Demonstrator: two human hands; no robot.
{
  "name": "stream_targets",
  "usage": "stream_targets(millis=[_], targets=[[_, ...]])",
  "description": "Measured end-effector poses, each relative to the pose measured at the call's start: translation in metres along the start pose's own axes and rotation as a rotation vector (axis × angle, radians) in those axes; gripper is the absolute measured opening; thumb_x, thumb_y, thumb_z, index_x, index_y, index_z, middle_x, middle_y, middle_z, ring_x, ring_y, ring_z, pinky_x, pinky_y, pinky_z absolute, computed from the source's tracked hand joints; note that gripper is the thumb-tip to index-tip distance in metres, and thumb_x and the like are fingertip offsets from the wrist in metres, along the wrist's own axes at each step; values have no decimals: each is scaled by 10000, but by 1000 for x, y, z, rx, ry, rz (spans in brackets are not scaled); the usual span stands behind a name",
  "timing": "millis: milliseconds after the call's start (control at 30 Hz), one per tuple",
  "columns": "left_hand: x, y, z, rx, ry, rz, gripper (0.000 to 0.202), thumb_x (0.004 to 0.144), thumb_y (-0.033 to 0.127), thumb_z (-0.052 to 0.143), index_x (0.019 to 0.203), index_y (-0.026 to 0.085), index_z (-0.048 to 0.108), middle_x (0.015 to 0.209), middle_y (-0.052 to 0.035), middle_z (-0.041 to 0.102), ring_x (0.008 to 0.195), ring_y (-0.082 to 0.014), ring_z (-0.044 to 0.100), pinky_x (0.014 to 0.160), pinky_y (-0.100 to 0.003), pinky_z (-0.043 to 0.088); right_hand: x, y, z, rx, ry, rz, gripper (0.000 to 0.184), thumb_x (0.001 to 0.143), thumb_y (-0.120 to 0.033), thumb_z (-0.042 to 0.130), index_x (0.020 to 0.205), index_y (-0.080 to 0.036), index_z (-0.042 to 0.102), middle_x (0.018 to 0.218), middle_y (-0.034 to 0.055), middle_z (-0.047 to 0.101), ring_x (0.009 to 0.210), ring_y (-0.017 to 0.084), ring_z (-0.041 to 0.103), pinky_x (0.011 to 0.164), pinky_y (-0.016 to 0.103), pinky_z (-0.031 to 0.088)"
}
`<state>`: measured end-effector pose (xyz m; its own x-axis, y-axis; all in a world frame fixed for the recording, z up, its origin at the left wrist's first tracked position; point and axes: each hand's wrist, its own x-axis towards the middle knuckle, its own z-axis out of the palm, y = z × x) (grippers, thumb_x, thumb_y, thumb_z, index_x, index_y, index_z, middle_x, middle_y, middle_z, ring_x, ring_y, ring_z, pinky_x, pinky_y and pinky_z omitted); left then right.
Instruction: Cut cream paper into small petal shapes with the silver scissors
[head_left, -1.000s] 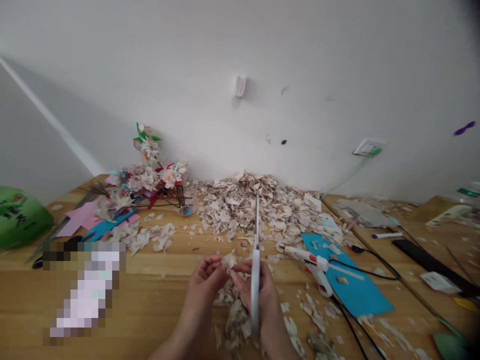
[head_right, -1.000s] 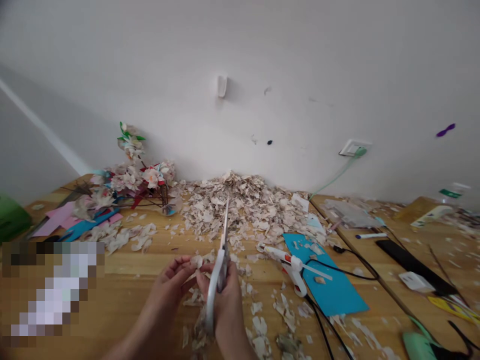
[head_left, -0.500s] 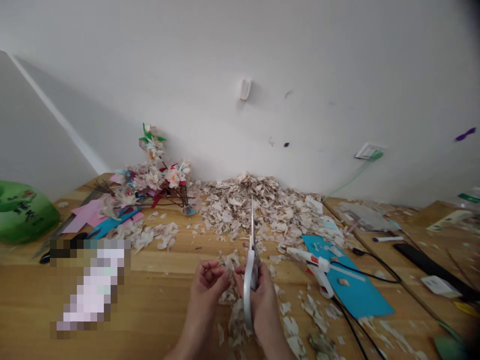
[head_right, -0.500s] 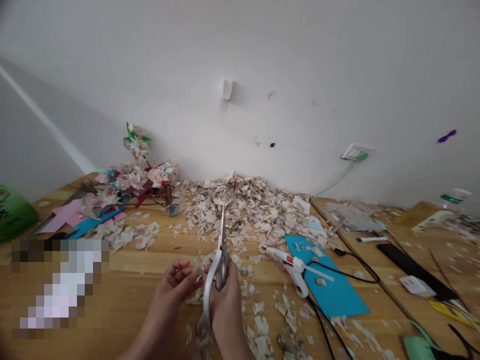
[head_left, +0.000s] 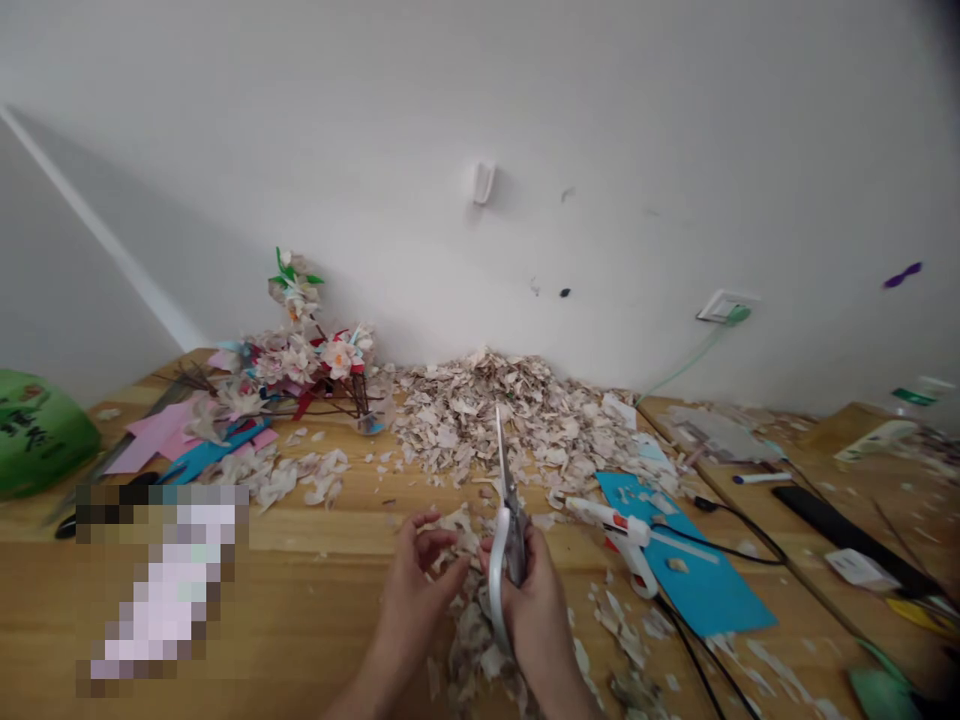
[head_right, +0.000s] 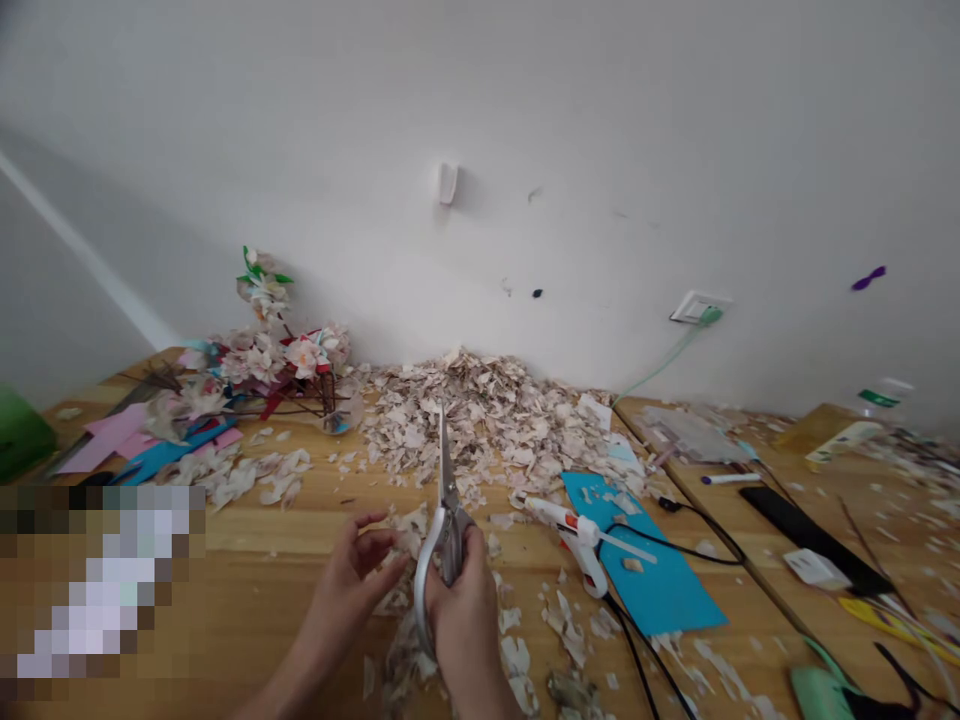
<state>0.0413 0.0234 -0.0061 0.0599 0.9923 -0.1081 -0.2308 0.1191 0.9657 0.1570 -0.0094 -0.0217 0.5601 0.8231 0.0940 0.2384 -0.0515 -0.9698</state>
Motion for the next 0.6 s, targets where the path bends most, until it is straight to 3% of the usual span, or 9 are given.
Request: stream_targets(millis=[100,267,400,500,600], targets=[[0,3,2,74,-13,83,465,542,218,691,936,211,445,774,-18,659,826,-188,619,776,-325,433,-1,-3,-3,-31,-25,7,354,619,-355,629,923,-186,563,763,49,701,674,219,648,593,284,488],[0,13,2,196,-11,111,416,586,231,686,953,205,490,714,-14,665,740,-188,623,679,-285,432,-1,-12,-9,3,-36,13,319,618,-328,637,897,-185,578,778,47,700,707,225,645,641,297,490],[1,15,-1,192,24,122,381,610,237,670,947,208,494,749,-30,676,723,-188,623,601,-262,427,0,-15,-11,30,-37,44,319,622,-304,640,909,-186,565,747,38,697,654,222,644,620,302,490],[0,16,-1,169,53,157,402,597,210,676,955,209,493,818,-45,676,827,-200,620,654,-268,434,2,-13,-11,56,-26,47,334,612,-308,653,909,-185,563,748,39,698,667,226,648,626,303,491],[-5,17,4,188,26,134,435,584,191,680,972,209,486,774,-32,670,792,-199,622,635,-267,429,2,-11,-7,93,-44,76,332,597,-313,668,884,-185,562,738,39,699,662,228,650,623,304,494]])
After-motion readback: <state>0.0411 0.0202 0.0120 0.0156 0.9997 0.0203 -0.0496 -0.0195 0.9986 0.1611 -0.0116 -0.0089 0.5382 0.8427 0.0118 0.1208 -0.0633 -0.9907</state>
